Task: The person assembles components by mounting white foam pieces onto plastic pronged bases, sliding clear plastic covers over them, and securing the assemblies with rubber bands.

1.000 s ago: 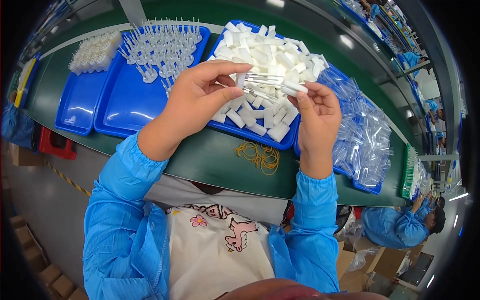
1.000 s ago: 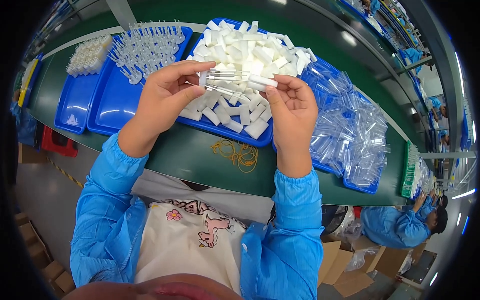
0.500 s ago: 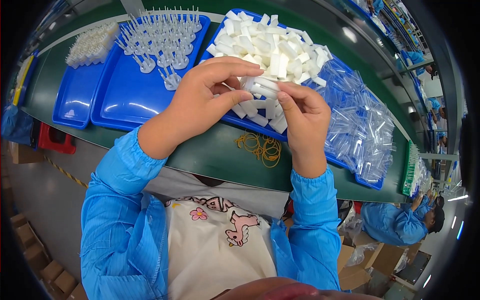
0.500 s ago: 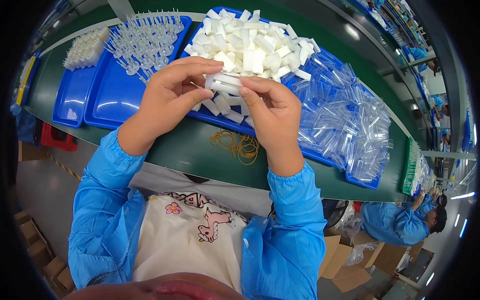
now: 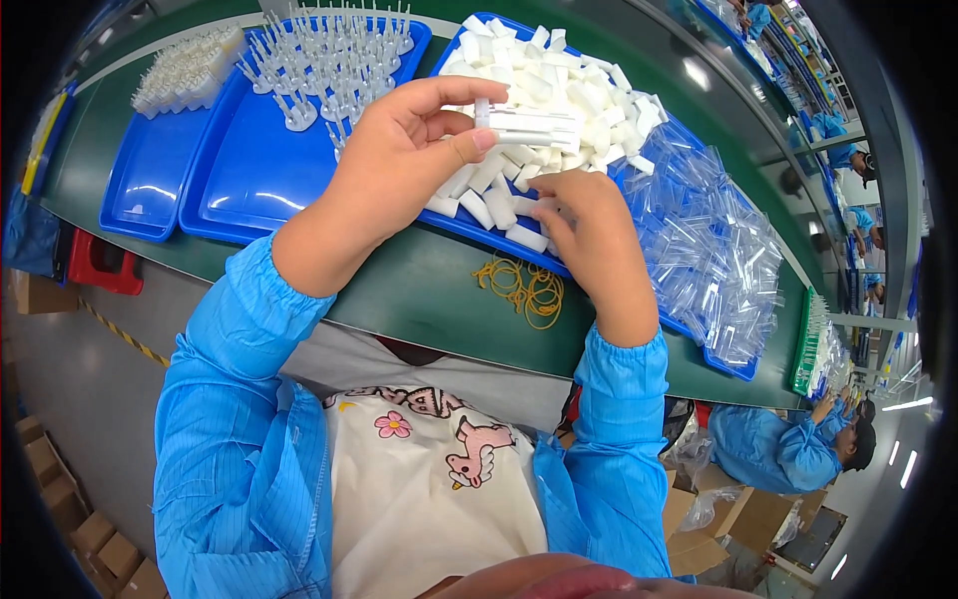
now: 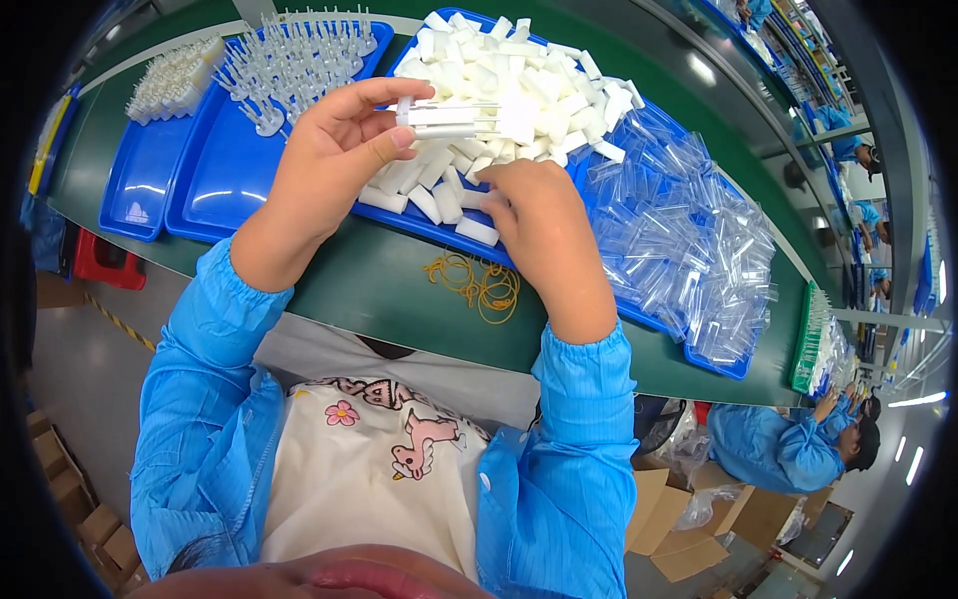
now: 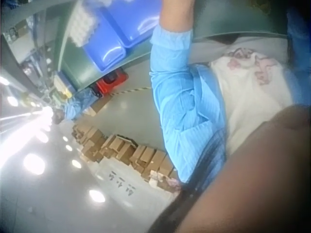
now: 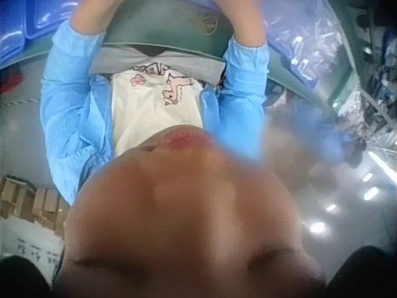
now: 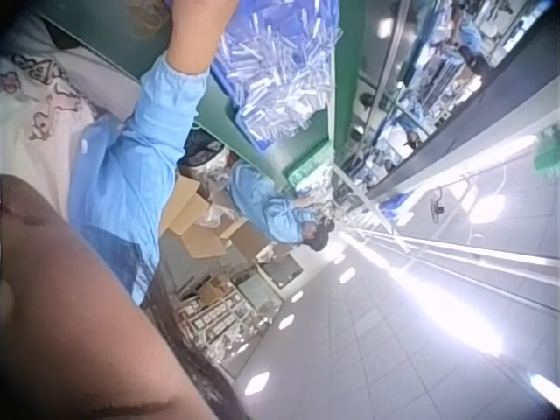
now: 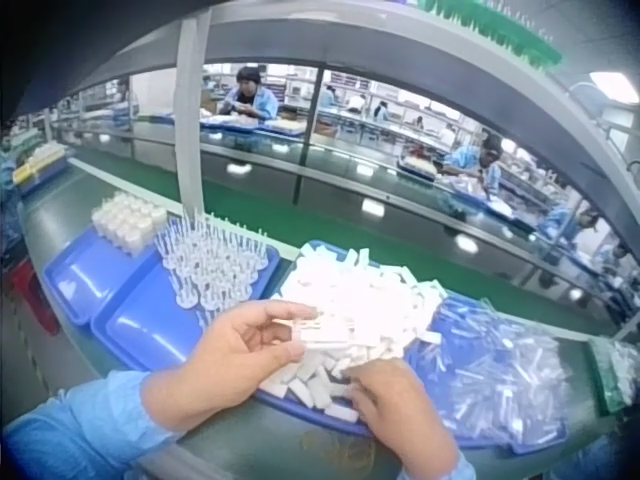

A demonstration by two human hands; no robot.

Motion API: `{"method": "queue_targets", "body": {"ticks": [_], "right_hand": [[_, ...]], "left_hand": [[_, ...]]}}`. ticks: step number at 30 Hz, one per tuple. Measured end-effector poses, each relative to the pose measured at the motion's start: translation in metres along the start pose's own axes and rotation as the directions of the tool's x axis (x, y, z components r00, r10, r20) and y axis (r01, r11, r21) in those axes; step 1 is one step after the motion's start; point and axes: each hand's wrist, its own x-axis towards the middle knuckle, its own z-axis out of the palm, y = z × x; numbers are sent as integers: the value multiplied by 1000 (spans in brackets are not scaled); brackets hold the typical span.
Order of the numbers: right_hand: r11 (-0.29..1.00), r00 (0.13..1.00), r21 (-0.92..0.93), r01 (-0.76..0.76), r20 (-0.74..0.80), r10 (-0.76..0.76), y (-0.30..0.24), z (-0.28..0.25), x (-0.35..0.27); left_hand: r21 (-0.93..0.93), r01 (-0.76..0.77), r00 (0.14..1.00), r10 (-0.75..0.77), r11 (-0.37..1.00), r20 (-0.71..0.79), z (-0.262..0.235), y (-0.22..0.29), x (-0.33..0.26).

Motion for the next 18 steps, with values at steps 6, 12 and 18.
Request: {"method": "queue_targets", "body": {"ticks": [6,12,18], "right_hand": [[736,883,641,-220,-190,429,13,-11,-1],[527,747,838,-143,-258,613,10,-15,3],[469,739,879,-89,-257,623,2,-11,3]], "left_hand": [[20,11,1000,-11,1000,-5,0,1,-1],[134,-109,993,103,985,53,0,-2,-2],[239,-125,987,96,963,128,5,1,-4]]}}
